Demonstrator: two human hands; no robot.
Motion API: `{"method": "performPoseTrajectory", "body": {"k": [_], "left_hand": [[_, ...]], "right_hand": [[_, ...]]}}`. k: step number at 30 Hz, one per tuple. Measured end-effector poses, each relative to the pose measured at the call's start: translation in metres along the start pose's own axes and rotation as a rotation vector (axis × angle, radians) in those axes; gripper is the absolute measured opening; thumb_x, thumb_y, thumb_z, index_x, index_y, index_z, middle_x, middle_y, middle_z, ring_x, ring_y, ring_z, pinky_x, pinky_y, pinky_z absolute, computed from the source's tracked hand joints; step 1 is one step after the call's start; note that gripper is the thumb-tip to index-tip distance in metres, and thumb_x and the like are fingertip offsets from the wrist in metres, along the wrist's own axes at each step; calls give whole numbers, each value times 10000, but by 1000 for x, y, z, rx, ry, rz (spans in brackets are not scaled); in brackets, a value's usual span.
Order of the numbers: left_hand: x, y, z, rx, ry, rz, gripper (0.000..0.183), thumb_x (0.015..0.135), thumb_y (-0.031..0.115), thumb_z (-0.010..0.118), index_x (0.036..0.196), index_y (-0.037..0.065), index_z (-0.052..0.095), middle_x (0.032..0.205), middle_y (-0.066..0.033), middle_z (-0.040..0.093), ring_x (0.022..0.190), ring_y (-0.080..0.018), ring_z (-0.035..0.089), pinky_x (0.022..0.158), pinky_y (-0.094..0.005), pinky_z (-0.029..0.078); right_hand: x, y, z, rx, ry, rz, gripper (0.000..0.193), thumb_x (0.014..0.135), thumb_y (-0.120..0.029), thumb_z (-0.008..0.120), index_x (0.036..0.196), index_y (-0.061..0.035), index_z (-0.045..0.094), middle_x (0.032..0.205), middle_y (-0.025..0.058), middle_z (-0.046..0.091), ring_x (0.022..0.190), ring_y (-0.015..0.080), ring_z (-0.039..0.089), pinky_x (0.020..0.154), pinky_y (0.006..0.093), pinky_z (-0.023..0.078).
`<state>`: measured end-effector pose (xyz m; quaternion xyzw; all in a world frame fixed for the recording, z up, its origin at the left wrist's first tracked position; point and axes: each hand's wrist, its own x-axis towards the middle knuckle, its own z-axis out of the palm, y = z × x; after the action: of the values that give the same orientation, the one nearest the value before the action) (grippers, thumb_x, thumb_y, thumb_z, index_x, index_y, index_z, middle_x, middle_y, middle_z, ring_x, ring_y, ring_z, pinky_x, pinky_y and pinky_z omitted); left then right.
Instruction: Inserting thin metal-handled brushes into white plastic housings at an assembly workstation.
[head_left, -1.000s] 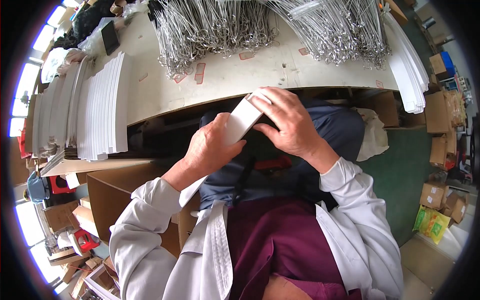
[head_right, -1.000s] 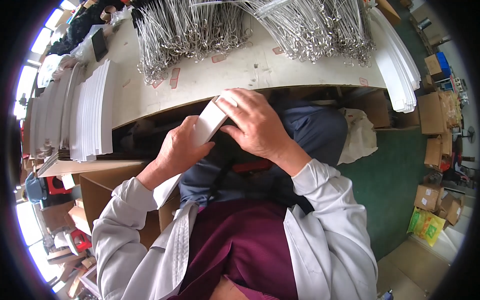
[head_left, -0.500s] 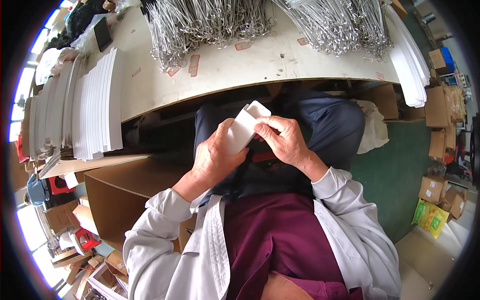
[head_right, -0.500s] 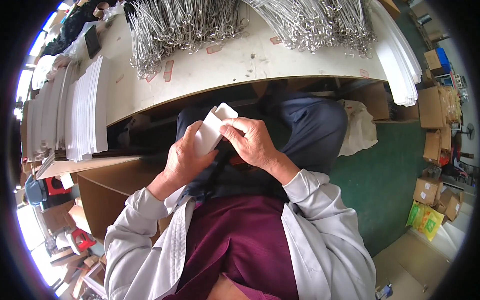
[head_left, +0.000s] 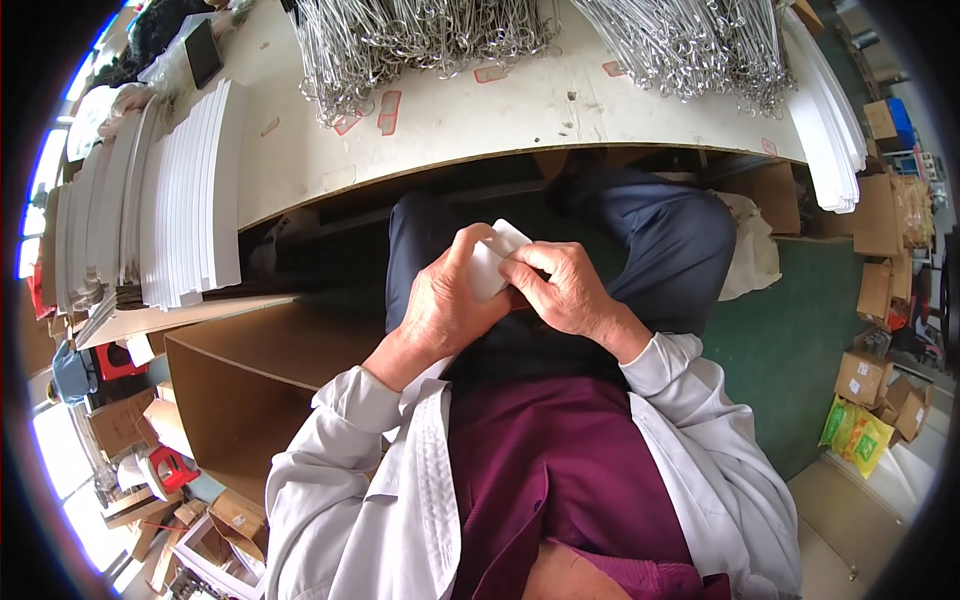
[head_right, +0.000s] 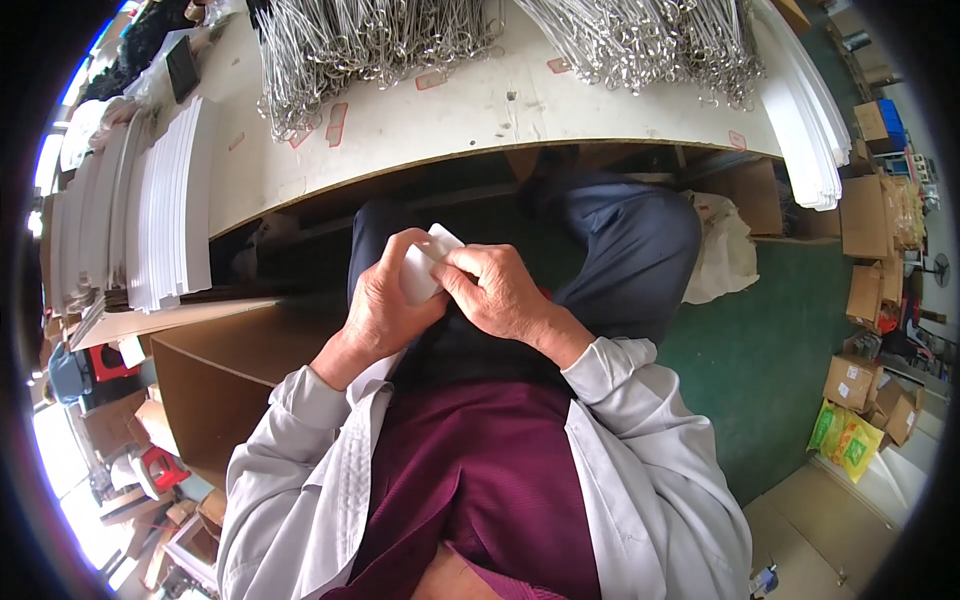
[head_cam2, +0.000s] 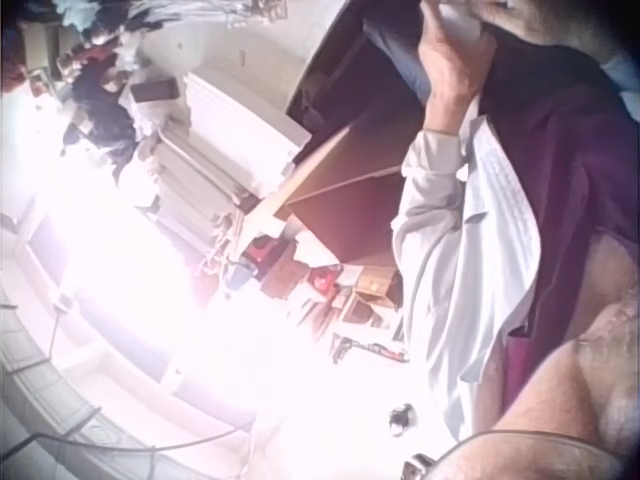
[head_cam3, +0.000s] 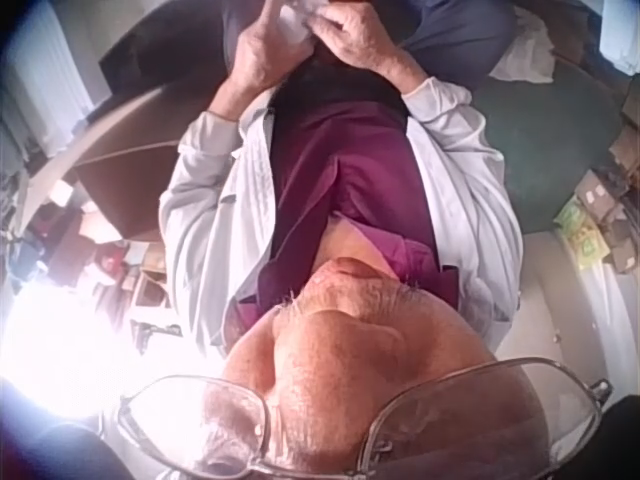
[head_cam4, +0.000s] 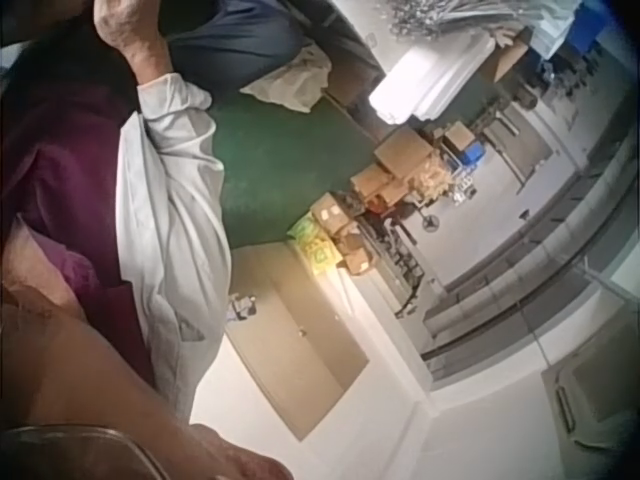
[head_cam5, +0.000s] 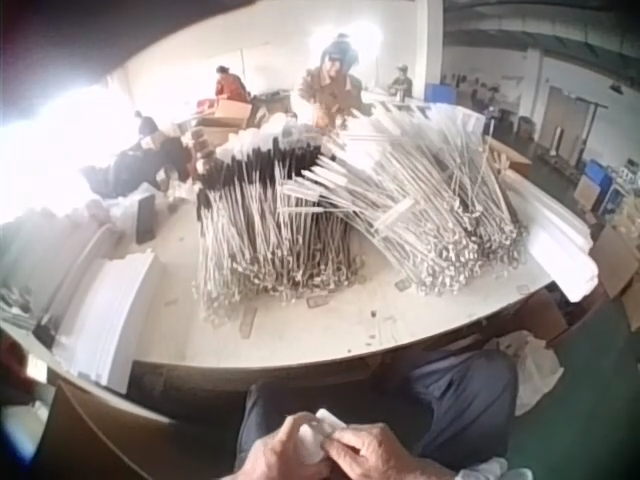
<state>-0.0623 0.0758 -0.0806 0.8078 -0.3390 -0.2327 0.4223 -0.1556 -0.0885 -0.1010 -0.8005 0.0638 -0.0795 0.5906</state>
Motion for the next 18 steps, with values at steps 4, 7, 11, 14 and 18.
{"method": "performPoseTrajectory", "body": {"k": [4, 7, 11, 14, 18], "left_hand": [[0, -6, 6, 20, -14, -11, 544, 782, 204, 837, 1211, 83, 524, 1005, -200, 728, 912, -403, 734, 772, -450, 606], [-4, -7, 12, 63, 67, 3, 479, 786, 214, 837, 1135, 75, 540, 984, -194, 727, 883, -401, 735, 736, -448, 608], [-7, -8, 17, 59, 106, -18, 470, 787, 222, 840, 1124, 80, 544, 983, -193, 725, 876, -408, 733, 719, -450, 607], [-8, -10, 24, 64, 125, -31, 503, 795, 224, 835, 1162, 82, 522, 982, -203, 726, 871, -416, 732, 715, -463, 604], [-10, -15, 31, 55, 175, -65, 597, 824, 212, 809, 1271, 68, 441, 941, -232, 726, 846, -429, 734, 718, -491, 599]], "right_hand": [[-2, 7, 4, -112, 3, -120, 152, 961, -118, 679, 928, 31, 680, 822, 188, 723, 678, 347, 699, 597, 376, 526], [-5, 10, 18, 28, 135, -173, 200, 962, -119, 689, 1092, 32, 666, 888, 185, 743, 747, 303, 740, 661, 354, 566], [-15, 2, 21, 208, 190, 84, 323, 967, -126, 699, 1239, 34, 625, 927, 182, 754, 816, 260, 764, 718, 338, 588], [-16, 4, 22, 103, 176, 54, 326, 961, -112, 694, 1242, 44, 641, 916, 185, 750, 815, 267, 758, 709, 358, 583], [-13, 0, 15, -360, 136, -161, 288, 919, -81, 668, 1180, 41, 684, 935, 186, 739, 731, 372, 689, 681, 438, 570]]}}
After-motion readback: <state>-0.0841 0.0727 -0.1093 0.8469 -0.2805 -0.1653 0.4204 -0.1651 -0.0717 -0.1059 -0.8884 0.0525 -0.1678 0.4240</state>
